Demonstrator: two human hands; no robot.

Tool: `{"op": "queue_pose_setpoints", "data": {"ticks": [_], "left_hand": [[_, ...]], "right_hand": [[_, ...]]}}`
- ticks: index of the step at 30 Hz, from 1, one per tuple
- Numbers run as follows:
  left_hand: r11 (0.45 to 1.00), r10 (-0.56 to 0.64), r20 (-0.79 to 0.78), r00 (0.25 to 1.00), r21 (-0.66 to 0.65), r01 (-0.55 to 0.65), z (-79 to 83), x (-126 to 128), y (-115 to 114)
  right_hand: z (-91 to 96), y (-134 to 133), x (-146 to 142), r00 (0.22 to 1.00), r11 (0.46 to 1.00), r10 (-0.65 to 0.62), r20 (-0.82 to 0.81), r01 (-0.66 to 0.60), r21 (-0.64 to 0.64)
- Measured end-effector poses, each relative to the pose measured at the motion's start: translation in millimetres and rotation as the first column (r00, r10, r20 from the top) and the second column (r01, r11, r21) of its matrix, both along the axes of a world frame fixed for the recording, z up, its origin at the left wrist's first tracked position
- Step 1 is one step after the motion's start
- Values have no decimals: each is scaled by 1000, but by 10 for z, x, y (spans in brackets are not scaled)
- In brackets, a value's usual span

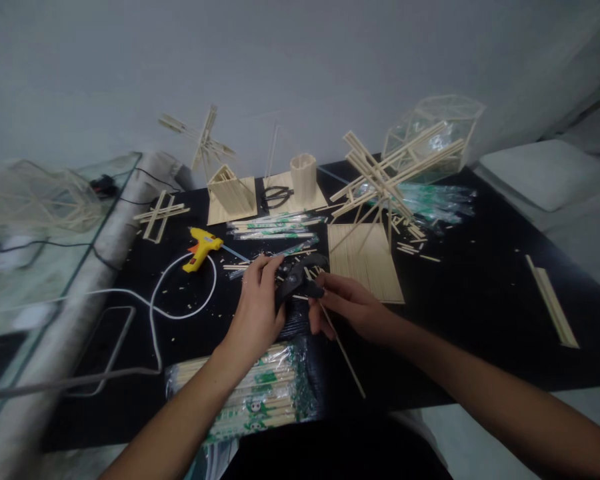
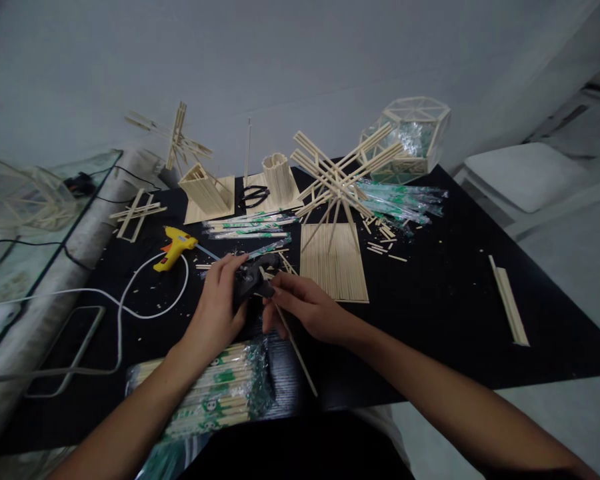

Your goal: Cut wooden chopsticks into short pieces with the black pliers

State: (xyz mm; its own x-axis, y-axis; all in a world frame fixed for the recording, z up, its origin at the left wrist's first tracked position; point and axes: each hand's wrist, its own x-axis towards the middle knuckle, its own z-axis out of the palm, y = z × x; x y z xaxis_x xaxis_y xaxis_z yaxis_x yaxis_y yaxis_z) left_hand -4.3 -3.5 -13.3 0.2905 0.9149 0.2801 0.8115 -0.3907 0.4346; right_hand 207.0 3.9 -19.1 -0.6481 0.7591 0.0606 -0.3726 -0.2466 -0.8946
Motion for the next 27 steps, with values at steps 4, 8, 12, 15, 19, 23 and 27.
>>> {"op": "queue_pose_setpoints", "data": {"ticks": [4, 8, 12, 15, 19, 23, 27], "left_hand": [[1000, 8, -19, 1000, 0, -8, -10, 16, -9], [1000, 20, -54, 998, -16, -21, 27, 33, -18], [998, 61, -174, 983, 7, -61, 69, 44, -27], [998, 60, -212, 975, 18, -58, 88, 53, -38], [998, 55, -215, 975, 22, -52, 99, 62, -53], [999, 50, -204, 978, -4, -52, 89, 53, -56], [998, 65, -176, 982, 25, -62, 56, 40, -42]], "right_hand": [[-12, -16, -16, 1000, 999, 24, -8, -24, -21], [-16, -20, -16, 999, 998, 35, -21, -36, -50], [-19, -17, -14, 1000, 997, 19, -5, -20, -74], [-23, -14, -15, 1000, 997, 10, 4, -10, -73], [-19, -7, -7, 1000, 998, 13, 11, -12, -69], [-4, -2, 3, 1000, 997, 8, 11, -7, -71], [-14, -1, -3, 999, 993, 34, -23, -36, -113]]}}
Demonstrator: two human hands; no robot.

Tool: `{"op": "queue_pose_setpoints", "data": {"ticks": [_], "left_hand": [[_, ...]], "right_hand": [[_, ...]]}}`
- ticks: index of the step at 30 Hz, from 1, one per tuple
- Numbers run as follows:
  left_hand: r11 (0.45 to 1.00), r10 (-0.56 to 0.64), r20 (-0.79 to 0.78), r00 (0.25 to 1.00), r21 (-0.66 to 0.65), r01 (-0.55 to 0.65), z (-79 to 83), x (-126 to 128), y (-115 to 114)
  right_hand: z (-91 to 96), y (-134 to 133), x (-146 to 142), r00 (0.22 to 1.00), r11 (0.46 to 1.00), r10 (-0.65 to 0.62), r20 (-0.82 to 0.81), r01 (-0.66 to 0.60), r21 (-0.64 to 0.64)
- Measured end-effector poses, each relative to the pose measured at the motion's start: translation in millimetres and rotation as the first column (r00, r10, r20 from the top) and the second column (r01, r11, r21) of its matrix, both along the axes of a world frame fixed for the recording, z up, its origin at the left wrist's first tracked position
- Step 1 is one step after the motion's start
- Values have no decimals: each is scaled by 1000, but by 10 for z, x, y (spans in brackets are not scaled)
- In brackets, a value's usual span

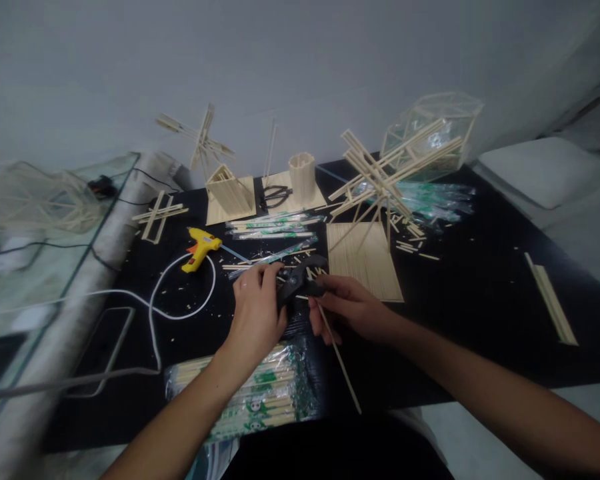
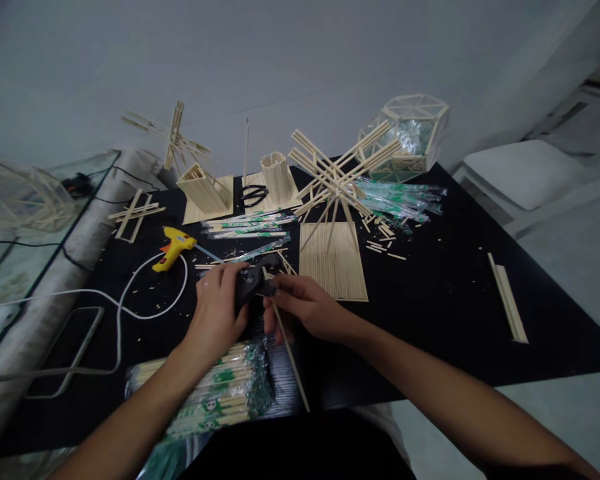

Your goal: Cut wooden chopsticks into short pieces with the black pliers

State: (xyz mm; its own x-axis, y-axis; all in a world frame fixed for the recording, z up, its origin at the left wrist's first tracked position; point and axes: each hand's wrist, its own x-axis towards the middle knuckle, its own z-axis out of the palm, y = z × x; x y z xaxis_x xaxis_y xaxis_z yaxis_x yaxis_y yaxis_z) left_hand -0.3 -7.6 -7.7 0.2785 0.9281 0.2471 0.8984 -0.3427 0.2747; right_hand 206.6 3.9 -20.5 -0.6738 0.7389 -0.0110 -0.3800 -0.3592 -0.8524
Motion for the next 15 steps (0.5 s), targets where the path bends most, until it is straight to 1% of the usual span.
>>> {"op": "queue_pose_setpoints", "data": {"ticks": [6, 15], "left_hand": [[999, 11, 6, 1000, 39, -11, -28, 3, 9], [998, 20, -12, 1000, 55, -20, -17, 1, -3]], "right_hand": [[-39, 9, -9, 996, 997, 46, -73, -50, -55], [-54, 19, -2, 993, 991, 78, -92, -87, -104]]}}
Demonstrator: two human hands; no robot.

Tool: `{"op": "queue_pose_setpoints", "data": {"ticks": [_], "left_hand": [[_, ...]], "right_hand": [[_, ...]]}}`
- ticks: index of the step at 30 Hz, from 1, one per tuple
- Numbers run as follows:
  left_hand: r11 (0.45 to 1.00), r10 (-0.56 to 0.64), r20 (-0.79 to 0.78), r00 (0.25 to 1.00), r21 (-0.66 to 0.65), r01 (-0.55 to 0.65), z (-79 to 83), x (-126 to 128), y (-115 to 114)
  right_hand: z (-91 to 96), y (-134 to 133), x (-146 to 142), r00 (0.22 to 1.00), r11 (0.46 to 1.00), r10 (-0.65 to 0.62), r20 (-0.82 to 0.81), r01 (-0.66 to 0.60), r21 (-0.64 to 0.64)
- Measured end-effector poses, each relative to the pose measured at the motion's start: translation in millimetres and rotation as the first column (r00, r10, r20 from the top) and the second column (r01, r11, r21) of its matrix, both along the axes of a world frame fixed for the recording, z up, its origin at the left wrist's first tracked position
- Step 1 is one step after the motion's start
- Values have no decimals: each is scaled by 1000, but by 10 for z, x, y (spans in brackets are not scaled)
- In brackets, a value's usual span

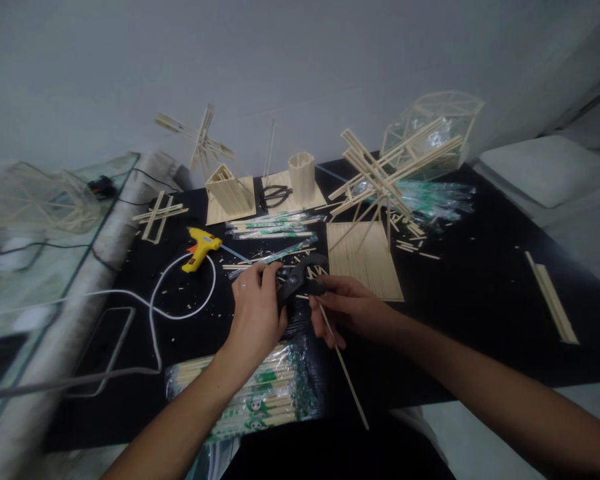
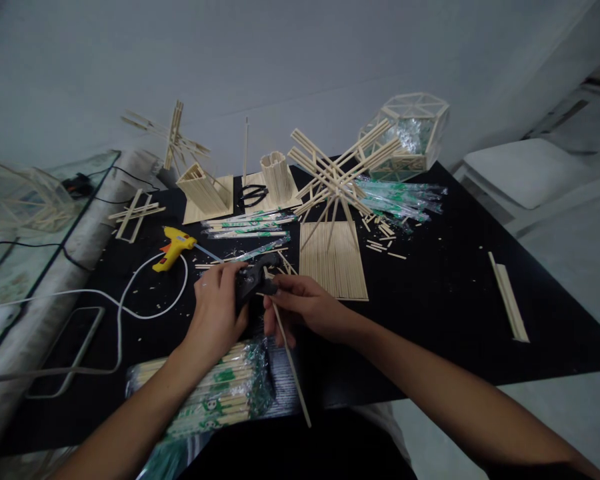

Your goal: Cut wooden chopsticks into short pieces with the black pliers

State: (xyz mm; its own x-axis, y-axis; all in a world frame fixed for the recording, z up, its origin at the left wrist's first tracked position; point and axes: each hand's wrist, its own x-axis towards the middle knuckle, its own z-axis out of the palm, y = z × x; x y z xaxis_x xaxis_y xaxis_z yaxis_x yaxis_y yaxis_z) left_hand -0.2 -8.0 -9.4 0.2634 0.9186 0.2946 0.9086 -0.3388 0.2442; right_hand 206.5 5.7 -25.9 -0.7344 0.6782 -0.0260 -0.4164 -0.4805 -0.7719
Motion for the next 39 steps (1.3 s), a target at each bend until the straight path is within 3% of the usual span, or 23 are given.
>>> {"op": "queue_pose_setpoints", "data": {"ticks": [20, 39], "left_hand": [[996, -31, 10, 999, -86, 32, 14, -16, 12], [998, 2, -91, 996, -65, -8, 40, 5, -17]], "right_hand": [[4, 9, -2, 1000, 1000, -25, 11, 25, 14], [-2, 7, -4, 998, 998, -47, 36, 46, 44]]}}
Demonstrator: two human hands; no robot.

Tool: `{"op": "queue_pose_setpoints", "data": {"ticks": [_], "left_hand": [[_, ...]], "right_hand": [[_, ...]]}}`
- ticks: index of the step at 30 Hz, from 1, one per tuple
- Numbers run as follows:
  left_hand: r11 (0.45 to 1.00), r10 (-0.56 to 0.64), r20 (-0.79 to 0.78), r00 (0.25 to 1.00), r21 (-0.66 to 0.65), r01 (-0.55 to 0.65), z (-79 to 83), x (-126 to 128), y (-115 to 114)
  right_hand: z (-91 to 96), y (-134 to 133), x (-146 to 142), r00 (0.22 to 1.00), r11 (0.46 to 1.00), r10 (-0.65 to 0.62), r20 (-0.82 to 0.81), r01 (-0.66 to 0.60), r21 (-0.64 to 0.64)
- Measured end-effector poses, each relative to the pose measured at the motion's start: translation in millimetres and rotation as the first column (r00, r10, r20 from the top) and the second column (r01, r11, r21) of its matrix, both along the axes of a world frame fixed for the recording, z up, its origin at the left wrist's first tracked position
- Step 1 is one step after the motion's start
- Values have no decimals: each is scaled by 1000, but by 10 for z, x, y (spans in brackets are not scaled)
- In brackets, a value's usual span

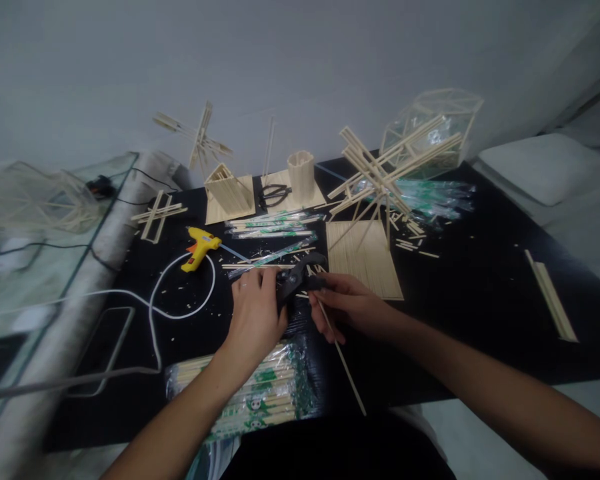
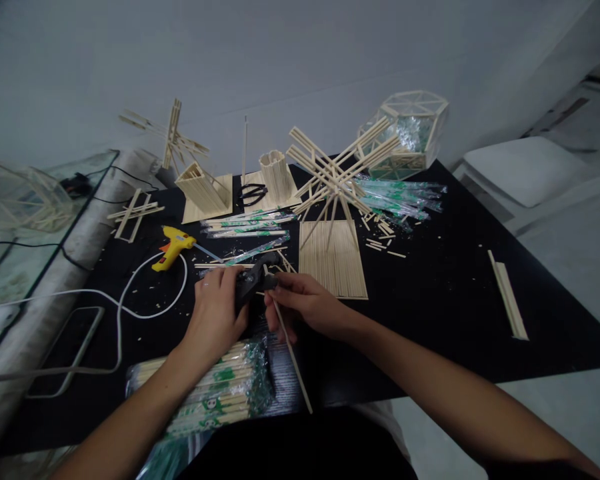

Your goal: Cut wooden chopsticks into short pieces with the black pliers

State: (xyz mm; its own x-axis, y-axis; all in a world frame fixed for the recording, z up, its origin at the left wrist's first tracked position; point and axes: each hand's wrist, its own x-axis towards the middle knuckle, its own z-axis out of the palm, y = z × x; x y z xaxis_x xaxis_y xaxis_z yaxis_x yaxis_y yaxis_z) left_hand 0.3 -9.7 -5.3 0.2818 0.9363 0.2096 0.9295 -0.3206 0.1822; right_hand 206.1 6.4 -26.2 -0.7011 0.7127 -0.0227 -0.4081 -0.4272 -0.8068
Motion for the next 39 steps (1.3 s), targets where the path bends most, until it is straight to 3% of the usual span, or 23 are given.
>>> {"op": "queue_pose_setpoints", "data": {"ticks": [13, 25, 39], "left_hand": [[998, 26, -5, 1000, 54, -26, 11, -3, 15], [1000, 17, -48, 999, 18, -16, 36, 17, 4], [1000, 7, 19, 1000, 26, -7, -4, -21, 25]], "right_hand": [[-27, 34, 27, 986, 986, 100, -134, -117, -122], [-35, 41, 34, 988, 985, 91, -127, -108, -134], [-11, 64, 60, 968, 969, 152, -200, -186, -162]]}}
